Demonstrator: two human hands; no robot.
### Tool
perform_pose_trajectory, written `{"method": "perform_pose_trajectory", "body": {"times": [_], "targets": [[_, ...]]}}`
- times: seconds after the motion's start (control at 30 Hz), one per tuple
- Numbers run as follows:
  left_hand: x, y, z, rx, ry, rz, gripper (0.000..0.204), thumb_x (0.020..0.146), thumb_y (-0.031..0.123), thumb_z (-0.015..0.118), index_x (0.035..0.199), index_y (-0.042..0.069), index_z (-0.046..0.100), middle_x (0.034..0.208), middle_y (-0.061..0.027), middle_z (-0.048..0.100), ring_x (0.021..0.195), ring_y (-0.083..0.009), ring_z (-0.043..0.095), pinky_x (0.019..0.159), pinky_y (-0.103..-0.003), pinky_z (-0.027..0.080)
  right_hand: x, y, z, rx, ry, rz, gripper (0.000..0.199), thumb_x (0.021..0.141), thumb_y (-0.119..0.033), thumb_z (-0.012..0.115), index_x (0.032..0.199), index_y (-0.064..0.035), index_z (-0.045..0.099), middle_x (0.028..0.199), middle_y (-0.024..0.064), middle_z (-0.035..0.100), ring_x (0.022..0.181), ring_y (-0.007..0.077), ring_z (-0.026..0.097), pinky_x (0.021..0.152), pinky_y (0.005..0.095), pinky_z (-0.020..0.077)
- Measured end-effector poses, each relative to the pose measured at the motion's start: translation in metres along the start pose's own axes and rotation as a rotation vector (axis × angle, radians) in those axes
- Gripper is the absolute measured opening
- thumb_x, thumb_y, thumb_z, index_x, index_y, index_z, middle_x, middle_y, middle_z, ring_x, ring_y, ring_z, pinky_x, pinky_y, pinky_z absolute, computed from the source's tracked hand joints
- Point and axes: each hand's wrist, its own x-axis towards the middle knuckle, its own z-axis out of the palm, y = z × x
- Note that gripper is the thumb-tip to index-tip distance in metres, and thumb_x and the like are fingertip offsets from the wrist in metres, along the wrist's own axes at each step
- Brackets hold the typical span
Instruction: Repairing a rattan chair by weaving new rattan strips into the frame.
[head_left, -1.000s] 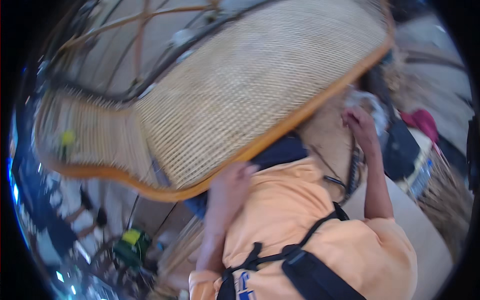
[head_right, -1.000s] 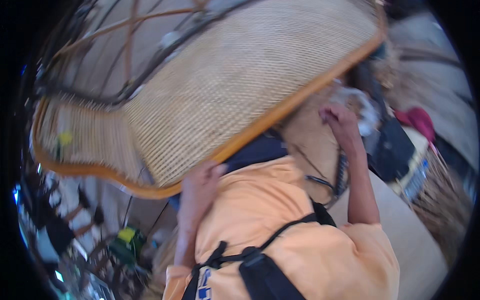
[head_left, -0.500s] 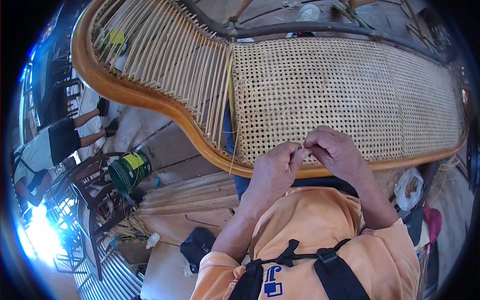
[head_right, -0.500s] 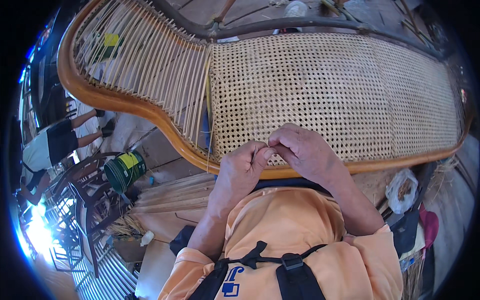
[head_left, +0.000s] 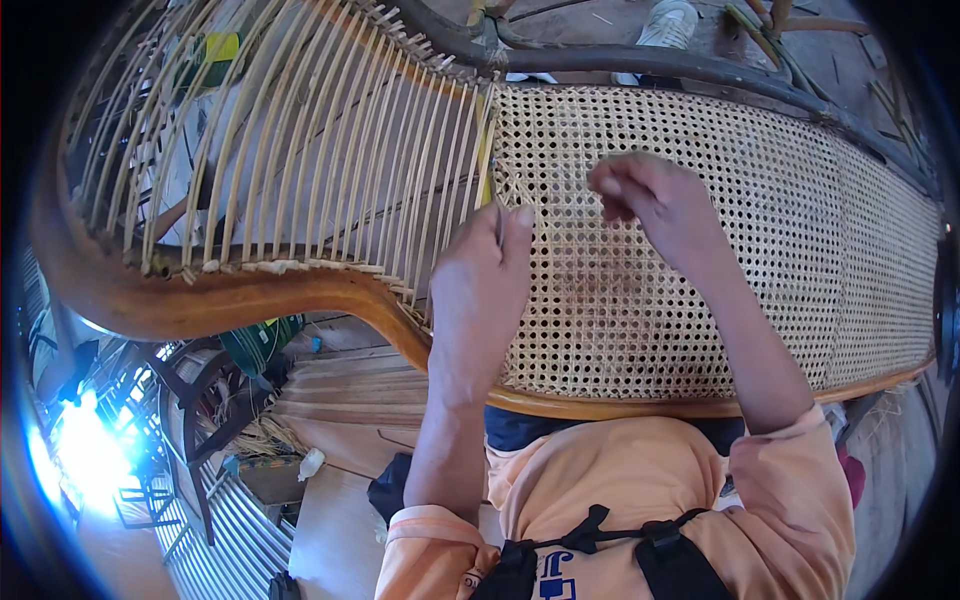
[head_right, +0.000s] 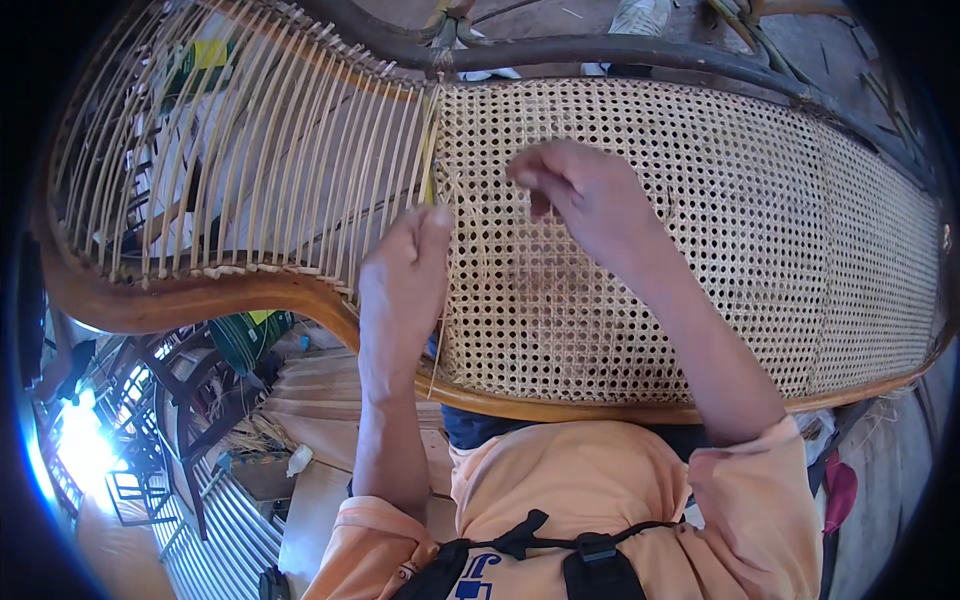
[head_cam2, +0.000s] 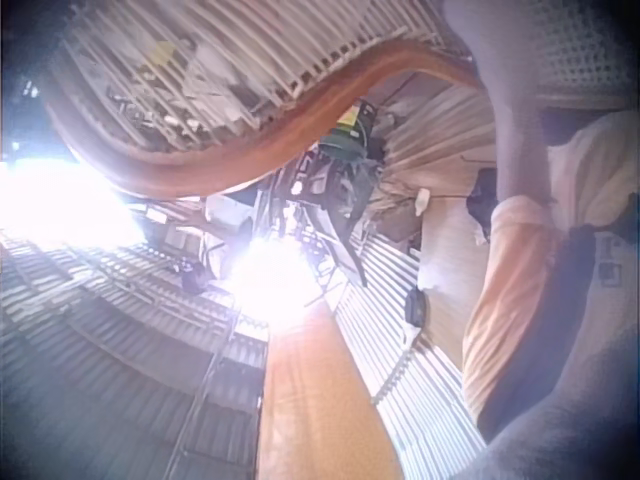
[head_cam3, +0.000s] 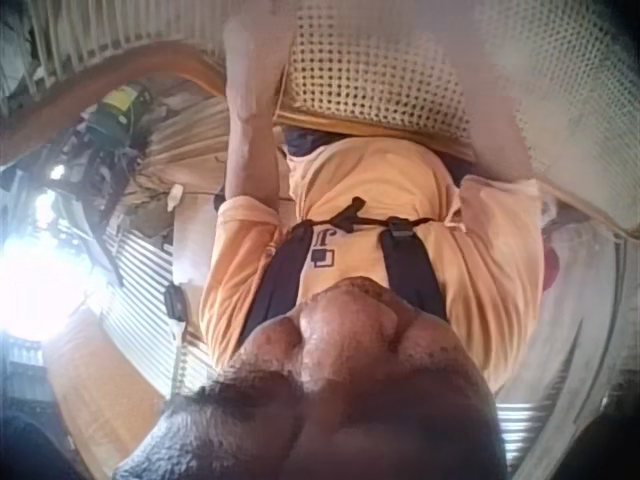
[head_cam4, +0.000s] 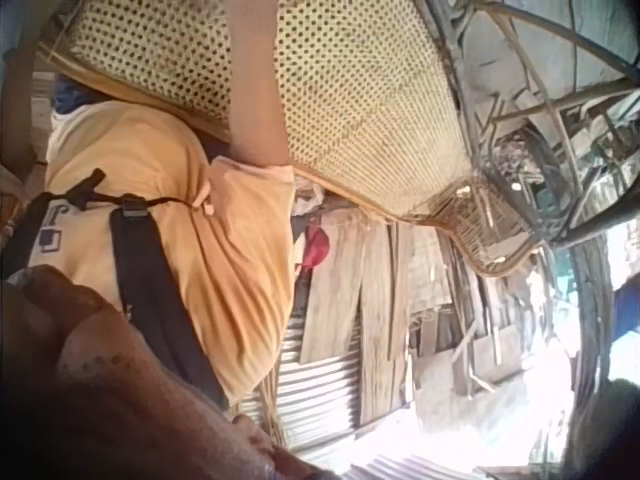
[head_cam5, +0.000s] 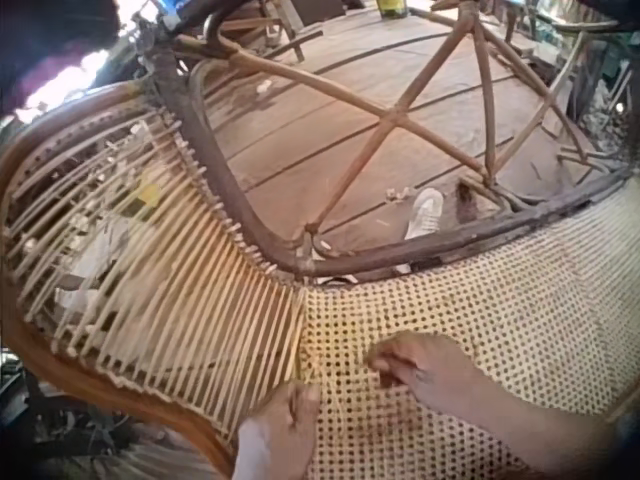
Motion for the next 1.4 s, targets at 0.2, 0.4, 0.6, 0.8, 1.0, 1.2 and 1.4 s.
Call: {"method": "perform_pose_trajectory", "body": {"times": [0.2, 0.4, 0.6, 0.8, 1.0, 1.2, 1.4], "targets": [[0.033, -0.025, 0.028, 0.06, -0.136, -0.113, 0.033, 0.09, 0.029, 0.049, 0.092, -0.002, 0.057, 0.068, -0.0128, 0.059, 0.057, -0.0216, 0.055, 0.057, -0.037, 0.043, 0.082, 0.022, 0.026, -0.172, -0.064, -0.139, 0.017, 0.088, -0.015, 0.055, 0.094, -0.0021, 0.063, 0.079, 0.0113, 0.064, 0.064, 0.017, 0.063, 0.062, 0.0297, 0.0505], [0.033, -0.04, 0.024, -0.225, -0.182, -0.363, 0.029, 0.087, 0.022, 0.049, 0.103, 0.0, 0.058, 0.08, -0.0208, 0.063, 0.078, -0.033, 0.063, 0.071, -0.039, 0.047, 0.104, 0.031, 0.041, -0.305, -0.095, -0.185, 0.016, 0.085, -0.015, 0.056, 0.094, -0.0046, 0.064, 0.082, 0.0143, 0.065, 0.07, 0.0269, 0.064, 0.067, 0.0355, 0.0507], [0.029, -0.059, 0.024, -0.39, 0.001, -0.304, 0.019, 0.091, 0.016, 0.046, 0.096, 0.0, 0.055, 0.061, 0.0022, 0.047, 0.047, -0.0055, 0.045, 0.043, -0.02, 0.036, 0.11, 0.037, 0.05, -0.553, -0.106, -0.325, 0.016, 0.088, -0.016, 0.055, 0.097, -0.0032, 0.061, 0.084, 0.0128, 0.062, 0.072, 0.0244, 0.061, 0.066, 0.0338, 0.0497], [0.029, -0.05, 0.014, -0.588, -0.016, -0.393, 0.018, 0.091, 0.017, 0.047, 0.095, 0.001, 0.054, 0.061, 0.002, 0.047, 0.047, -0.0064, 0.046, 0.043, -0.02, 0.036, 0.102, 0.028, 0.055, -0.694, -0.143, -0.317, 0.016, 0.089, -0.017, 0.051, 0.094, -0.0037, 0.056, 0.086, 0.0136, 0.06, 0.083, 0.0317, 0.059, 0.074, 0.0391, 0.0491], [0.03, -0.042, 0.009, -0.719, 0.012, -0.414, 0.017, 0.091, 0.017, 0.048, 0.094, 0.002, 0.054, 0.061, 0.0023, 0.047, 0.048, -0.0066, 0.046, 0.045, -0.02, 0.037, 0.096, 0.023, 0.064, -0.727, -0.096, -0.251, 0.011, 0.085, -0.011, 0.05, 0.088, -0.0027, 0.057, 0.09, 0.0156, 0.061, 0.086, 0.0328, 0.061, 0.074, 0.0408, 0.0499], [0.015, -0.035, 0.009, -0.657, -0.056, -0.413, 0.019, 0.091, 0.017, 0.047, 0.095, 0.0, 0.054, 0.063, -0.0004, 0.05, 0.051, -0.0074, 0.049, 0.049, -0.021, 0.043, 0.092, -0.001, 0.063, -0.978, -0.245, -0.412, 0.013, 0.083, -0.008, 0.05, 0.093, -0.0033, 0.056, 0.092, 0.012, 0.059, 0.082, 0.0315, 0.062, 0.069, 0.038, 0.0527], [-0.039, -0.048, 0.013, -0.398, -0.104, -0.348, 0.017, 0.088, 0.015, 0.049, 0.089, -0.001, 0.053, 0.063, -0.0159, 0.058, 0.056, -0.0243, 0.06, 0.055, -0.037, 0.046, 0.107, 0.025, 0.059, -0.956, -0.205, -0.489, 0.017, 0.083, -0.004, 0.049, 0.098, -0.0033, 0.058, 0.093, 0.012, 0.06, 0.084, 0.0287, 0.062, 0.075, 0.0358, 0.0521]]}}
